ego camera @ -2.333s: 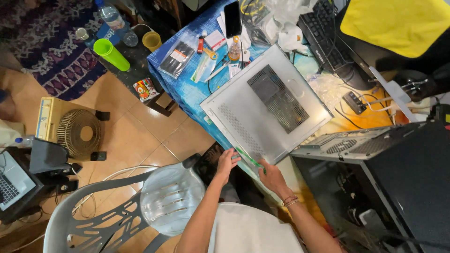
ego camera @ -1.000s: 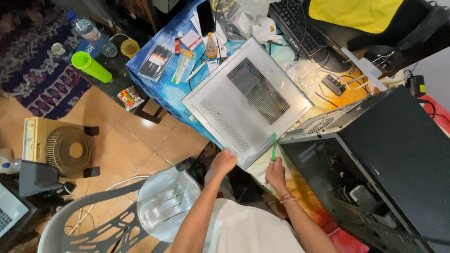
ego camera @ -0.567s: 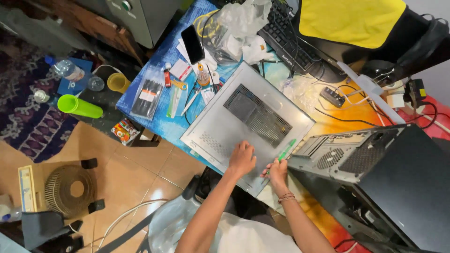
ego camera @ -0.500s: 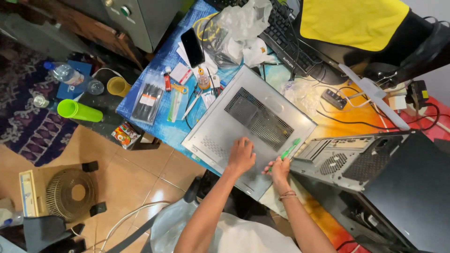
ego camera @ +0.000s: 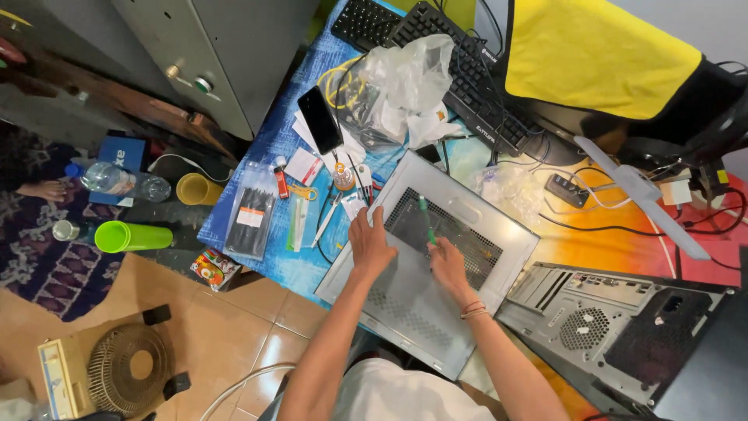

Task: Cleaning the mesh side panel of a computer case with a small tool and then reassembling the case.

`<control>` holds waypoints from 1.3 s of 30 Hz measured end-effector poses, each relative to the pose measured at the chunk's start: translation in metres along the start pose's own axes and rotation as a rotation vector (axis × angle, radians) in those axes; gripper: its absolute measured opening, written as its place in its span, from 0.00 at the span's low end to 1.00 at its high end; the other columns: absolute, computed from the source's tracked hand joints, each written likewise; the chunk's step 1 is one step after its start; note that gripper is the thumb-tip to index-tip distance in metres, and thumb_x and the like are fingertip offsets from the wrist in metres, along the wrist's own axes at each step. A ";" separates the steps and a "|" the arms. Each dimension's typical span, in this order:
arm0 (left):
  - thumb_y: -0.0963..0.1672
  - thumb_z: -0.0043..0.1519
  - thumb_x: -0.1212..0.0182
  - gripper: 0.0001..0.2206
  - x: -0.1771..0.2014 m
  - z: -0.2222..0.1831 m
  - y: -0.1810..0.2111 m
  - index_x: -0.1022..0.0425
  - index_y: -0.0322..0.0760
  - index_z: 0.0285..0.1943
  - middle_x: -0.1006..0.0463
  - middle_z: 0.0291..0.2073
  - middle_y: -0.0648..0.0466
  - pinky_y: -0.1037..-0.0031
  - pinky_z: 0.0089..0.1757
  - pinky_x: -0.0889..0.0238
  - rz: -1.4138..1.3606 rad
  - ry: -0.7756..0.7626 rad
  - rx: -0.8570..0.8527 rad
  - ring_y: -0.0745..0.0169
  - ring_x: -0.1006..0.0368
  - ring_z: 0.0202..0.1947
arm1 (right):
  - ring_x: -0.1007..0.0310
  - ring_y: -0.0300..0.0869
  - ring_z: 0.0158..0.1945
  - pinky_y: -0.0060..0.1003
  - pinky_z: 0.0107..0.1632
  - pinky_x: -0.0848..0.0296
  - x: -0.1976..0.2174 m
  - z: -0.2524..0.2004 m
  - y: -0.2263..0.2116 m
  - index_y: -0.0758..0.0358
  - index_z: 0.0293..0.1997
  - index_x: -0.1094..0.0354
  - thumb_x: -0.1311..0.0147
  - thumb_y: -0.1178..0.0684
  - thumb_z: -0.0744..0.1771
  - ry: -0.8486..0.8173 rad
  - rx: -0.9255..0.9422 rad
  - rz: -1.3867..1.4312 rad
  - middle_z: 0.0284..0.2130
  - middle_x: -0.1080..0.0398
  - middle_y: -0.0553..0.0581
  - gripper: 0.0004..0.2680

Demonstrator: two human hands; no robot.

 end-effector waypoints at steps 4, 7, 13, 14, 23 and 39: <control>0.40 0.47 0.23 0.49 0.010 0.008 0.005 0.53 0.36 0.77 0.50 0.70 0.32 0.41 0.66 0.62 -0.047 -0.022 0.020 0.30 0.53 0.70 | 0.22 0.57 0.46 0.52 0.49 0.26 0.001 0.008 -0.058 0.52 0.51 0.25 0.53 0.47 0.70 -0.043 0.079 -0.126 0.37 0.22 0.62 0.10; 0.40 0.47 0.22 0.50 0.016 0.011 0.009 0.54 0.36 0.78 0.49 0.69 0.33 0.41 0.64 0.55 0.008 -0.061 0.027 0.30 0.50 0.68 | 0.22 0.57 0.49 0.55 0.51 0.25 0.016 0.027 -0.092 0.54 0.53 0.26 0.55 0.47 0.71 -0.023 0.085 -0.173 0.43 0.22 0.62 0.11; 0.42 0.43 0.19 0.53 0.016 0.016 0.003 0.53 0.39 0.77 0.47 0.67 0.34 0.45 0.59 0.48 0.041 -0.086 0.061 0.31 0.46 0.64 | 0.23 0.61 0.48 0.55 0.50 0.24 0.018 0.052 -0.118 0.55 0.52 0.26 0.54 0.49 0.70 -0.088 0.153 -0.267 0.42 0.23 0.66 0.11; 0.42 0.43 0.18 0.53 0.018 0.017 0.004 0.53 0.39 0.77 0.47 0.66 0.34 0.45 0.58 0.47 0.046 -0.089 0.066 0.31 0.45 0.64 | 0.23 0.64 0.48 0.57 0.49 0.25 0.025 0.057 -0.118 0.57 0.53 0.27 0.56 0.50 0.70 -0.044 0.125 -0.223 0.41 0.24 0.69 0.11; 0.43 0.47 0.19 0.57 0.033 0.017 0.025 0.62 0.47 0.82 0.49 0.67 0.35 0.47 0.52 0.43 0.171 -0.235 0.134 0.29 0.46 0.63 | 0.25 0.72 0.48 0.65 0.52 0.28 0.051 0.053 -0.110 0.49 0.56 0.30 0.58 0.47 0.70 0.034 0.064 -0.369 0.38 0.25 0.76 0.11; 0.45 0.49 0.20 0.57 0.025 0.022 0.019 0.65 0.45 0.82 0.49 0.65 0.33 0.46 0.51 0.41 0.219 -0.234 0.091 0.26 0.46 0.63 | 0.28 0.69 0.56 0.63 0.57 0.32 0.087 0.002 -0.038 0.56 0.52 0.25 0.55 0.47 0.69 0.212 -0.232 -0.164 0.45 0.24 0.74 0.12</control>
Point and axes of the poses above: each hand's wrist, its own z-axis towards the middle knuckle, its own x-axis out of the back of the hand, y = z × x, the point moved 5 cm from there along z, towards the middle knuckle
